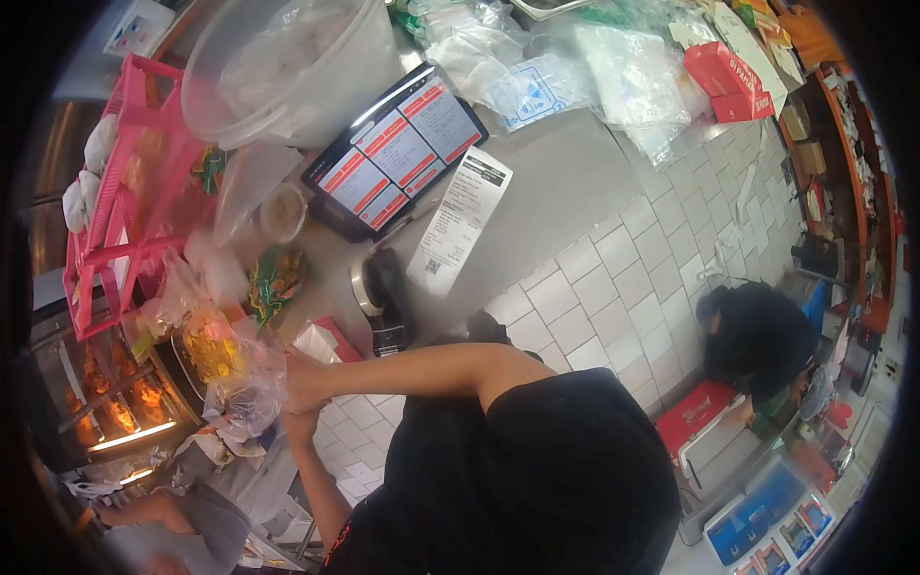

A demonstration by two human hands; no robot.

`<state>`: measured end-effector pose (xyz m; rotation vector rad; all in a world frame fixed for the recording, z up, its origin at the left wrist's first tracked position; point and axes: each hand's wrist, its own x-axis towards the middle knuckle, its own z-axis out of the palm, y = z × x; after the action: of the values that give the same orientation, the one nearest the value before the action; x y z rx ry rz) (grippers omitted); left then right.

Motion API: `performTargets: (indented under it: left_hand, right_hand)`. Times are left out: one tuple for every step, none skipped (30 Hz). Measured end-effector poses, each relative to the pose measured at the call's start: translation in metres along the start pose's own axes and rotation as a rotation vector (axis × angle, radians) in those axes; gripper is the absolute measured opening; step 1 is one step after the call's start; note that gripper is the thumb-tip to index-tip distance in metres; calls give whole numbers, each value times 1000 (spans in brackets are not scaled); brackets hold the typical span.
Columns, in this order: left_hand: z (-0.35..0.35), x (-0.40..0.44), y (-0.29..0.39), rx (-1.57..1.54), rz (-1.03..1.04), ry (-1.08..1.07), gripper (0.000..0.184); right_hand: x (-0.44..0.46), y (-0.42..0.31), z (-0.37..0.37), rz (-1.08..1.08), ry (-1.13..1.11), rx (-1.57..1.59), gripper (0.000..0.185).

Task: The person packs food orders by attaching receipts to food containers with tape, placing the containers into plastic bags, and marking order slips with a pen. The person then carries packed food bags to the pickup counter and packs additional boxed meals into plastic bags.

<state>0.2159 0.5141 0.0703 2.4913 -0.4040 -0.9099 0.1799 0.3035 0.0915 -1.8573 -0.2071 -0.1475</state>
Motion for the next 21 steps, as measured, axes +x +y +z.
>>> performTargets:
  left_hand:
    - [5,3,-11,38,170,121,72]
    - [10,5,-15,95,333,251,69]
    - [14,6,-19,123,444,350,69]
    - [16,9,-23,119,421,345,68]
    - [18,10,-19,114,393,336,68]
    - [20,12,-15,100,354,310,68]
    - [21,13,-11,93,331,291,68]
    - [23,13,-8,87,311,273,67]
    - [25,14,-5,81,302,264,67]
    - [26,16,-2,83,296,258,67]
    - [28,17,0,78,296,253,67]
    - [30,18,2,78,290,248,66]
    - [31,18,4,75,288,243,66]
    - [33,18,6,70,287,237,66]
    - [35,17,8,66,286,233,66]
    - [37,16,10,65,285,230,65]
    - [38,15,12,65,285,229,65]
    - [39,15,13,62,286,227,65]
    - [41,15,14,58,285,224,65]
    - [42,16,16,54,285,219,64]
    - [43,17,17,51,289,219,64]
  right_hand:
    - [0,3,5,-2,46,2,91]
    - [0,4,10,-2,92,7,92]
    - [-1,4,16,-1,137,14,93]
    - [-3,6,20,31,76,41,94]
    - [-3,1,12,61,16,65,94]
    - [-3,-2,5,91,-44,88,95]
    - [-2,0,6,84,-62,67,95]
    - [-1,2,8,77,-82,48,96]
    - [0,3,12,68,-102,29,97]
    - [1,4,16,76,-115,-31,96]
    - [1,3,21,84,-128,-91,95]
    - [1,1,26,90,-142,-152,94]
    - [0,-2,33,93,-24,-194,92]
    - [-2,-8,40,95,96,-235,90]
    - [-3,-12,45,98,215,-276,87]
    - [-5,-13,49,133,222,-175,87]
    - [-10,-17,46,167,228,-75,86]
    - [-12,-21,44,202,231,22,86]
    - [-13,-22,48,193,317,55,83]
    - [-16,-24,55,186,401,89,80]
    - [-18,-25,61,177,485,120,77]
